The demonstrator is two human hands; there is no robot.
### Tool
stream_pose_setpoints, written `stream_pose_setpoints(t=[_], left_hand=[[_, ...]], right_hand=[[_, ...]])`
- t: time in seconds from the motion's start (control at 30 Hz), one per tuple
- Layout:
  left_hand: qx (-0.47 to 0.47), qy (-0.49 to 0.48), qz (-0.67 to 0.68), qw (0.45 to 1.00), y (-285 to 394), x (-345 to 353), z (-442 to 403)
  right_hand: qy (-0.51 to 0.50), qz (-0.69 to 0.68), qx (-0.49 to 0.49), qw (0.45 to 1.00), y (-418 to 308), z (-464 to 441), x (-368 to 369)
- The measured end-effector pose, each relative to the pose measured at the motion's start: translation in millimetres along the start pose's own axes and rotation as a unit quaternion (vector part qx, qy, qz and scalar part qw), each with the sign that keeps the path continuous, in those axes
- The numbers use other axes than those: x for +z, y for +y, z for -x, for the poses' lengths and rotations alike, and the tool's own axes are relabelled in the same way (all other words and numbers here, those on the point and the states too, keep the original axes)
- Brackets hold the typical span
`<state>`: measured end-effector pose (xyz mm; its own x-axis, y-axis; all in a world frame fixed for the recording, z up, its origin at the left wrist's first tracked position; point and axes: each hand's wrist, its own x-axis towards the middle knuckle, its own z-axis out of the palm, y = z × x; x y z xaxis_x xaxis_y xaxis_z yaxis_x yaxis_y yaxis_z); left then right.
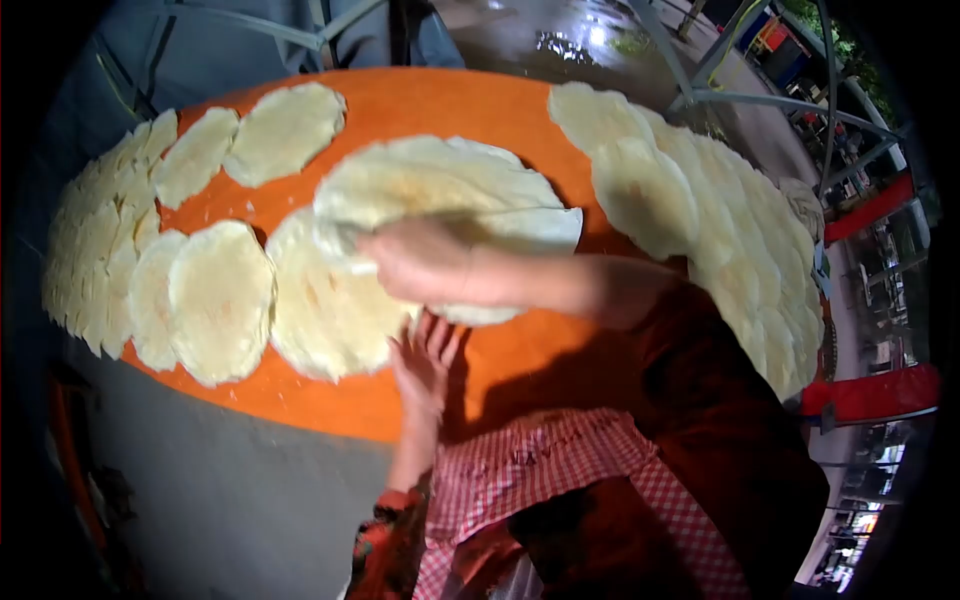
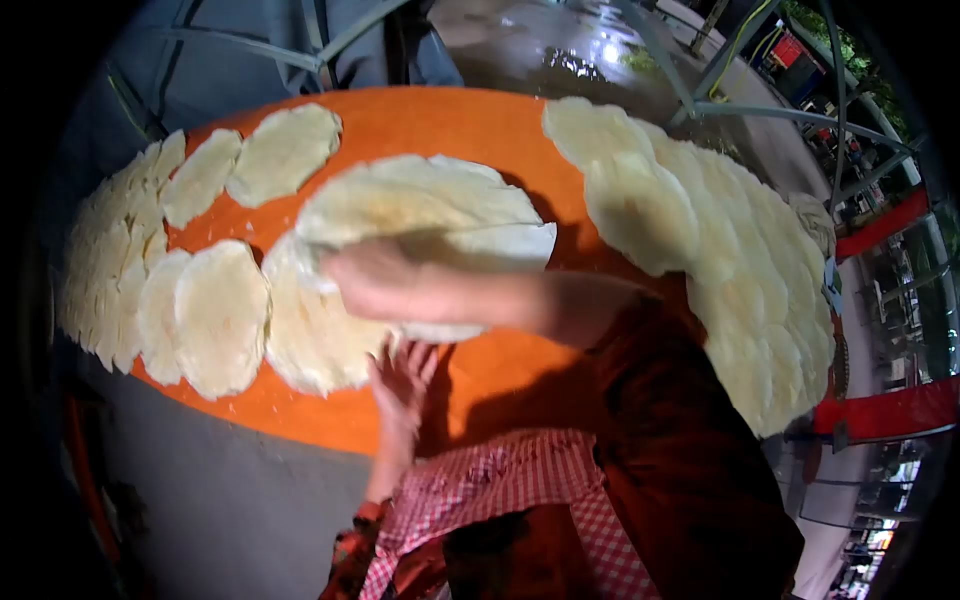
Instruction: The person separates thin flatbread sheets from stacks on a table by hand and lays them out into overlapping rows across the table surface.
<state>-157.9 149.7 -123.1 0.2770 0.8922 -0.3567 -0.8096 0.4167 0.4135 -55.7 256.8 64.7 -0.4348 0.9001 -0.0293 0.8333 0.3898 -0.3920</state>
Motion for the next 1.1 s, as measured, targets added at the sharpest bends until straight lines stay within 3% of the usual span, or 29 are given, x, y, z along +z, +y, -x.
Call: stream_pose_setpoints(t=[0.07,0.2,0.3,0.33,0.37,0.4,0.47,0.53,0.57,0.6,0.63,0.67,0.7,0.77,0.8,0.9,0.93,1.03,1.1], left_hand=[[-0.060,-0.044,0.109,0.991,10.9,-6.8,0.4],[-0.029,0.023,0.039,0.999,-3.0,-49.6,5.2],[-0.031,0.011,0.066,0.997,4.0,-43.2,17.8],[-0.029,0.008,0.067,0.997,5.2,-40.9,19.4],[-0.025,0.003,0.068,0.997,5.9,-40.9,20.5],[-0.034,-0.017,0.065,0.997,6.4,-45.6,21.6],[-0.169,-0.057,0.337,0.925,9.2,-69.2,33.0],[-0.114,-0.063,0.162,0.978,3.3,-67.3,28.7],[-0.089,-0.060,0.072,0.992,0.3,-66.4,26.9],[-0.130,-0.077,0.169,0.974,0.4,-82.3,14.0],[-0.116,-0.050,0.092,0.988,7.2,-50.5,20.1],[-0.106,-0.022,0.013,0.994,14.1,-18.4,26.5],[-0.127,-0.045,0.043,0.990,20.8,-11.9,22.0],[-0.081,-0.206,0.024,0.975,35.3,-3.7,18.9],[-0.056,-0.147,0.014,0.987,38.4,-4.0,23.8],[-0.098,-0.267,0.188,0.940,17.3,-76.9,25.1],[-0.025,-0.070,0.058,0.996,15.1,-29.6,61.3],[0.024,0.033,-0.014,0.999,13.2,-52.3,74.5],[0.021,0.029,-0.016,0.999,16.6,-53.0,81.9]], right_hand=[[-0.039,-0.059,0.037,0.997,-3.4,31.2,76.5],[-0.180,-0.219,0.081,0.955,4.1,83.3,134.3],[-0.090,-0.189,0.003,0.978,20.4,125.5,156.5],[-0.112,-0.164,0.015,0.980,24.1,137.6,152.7],[-0.058,-0.160,-0.016,0.985,36.3,150.9,168.6],[-0.065,-0.127,-0.019,0.990,38.9,165.0,167.4],[-0.074,-0.054,-0.021,0.996,46.3,195.9,162.9],[-0.027,0.069,-0.022,0.997,65.4,222.5,173.8],[0.010,0.047,-0.019,0.999,81.6,229.4,184.6],[0.045,0.023,-0.017,0.999,99.3,233.8,195.0],[0.079,-0.002,-0.017,0.997,110.1,235.3,197.9],[0.144,0.007,-0.031,0.989,104.5,230.2,183.6],[0.157,-0.003,-0.003,0.988,97.1,224.5,171.3],[0.103,-0.013,0.067,0.992,66.8,202.0,142.3],[0.073,-0.005,0.098,0.992,28.3,192.0,115.3],[-0.007,-0.137,0.105,0.985,-31.6,159.0,103.0],[-0.049,-0.142,0.092,0.984,-30.9,148.9,120.1],[-0.113,-0.232,0.070,0.964,-19.4,138.1,171.6],[-0.107,-0.250,0.059,0.960,-16.8,135.2,187.1]])
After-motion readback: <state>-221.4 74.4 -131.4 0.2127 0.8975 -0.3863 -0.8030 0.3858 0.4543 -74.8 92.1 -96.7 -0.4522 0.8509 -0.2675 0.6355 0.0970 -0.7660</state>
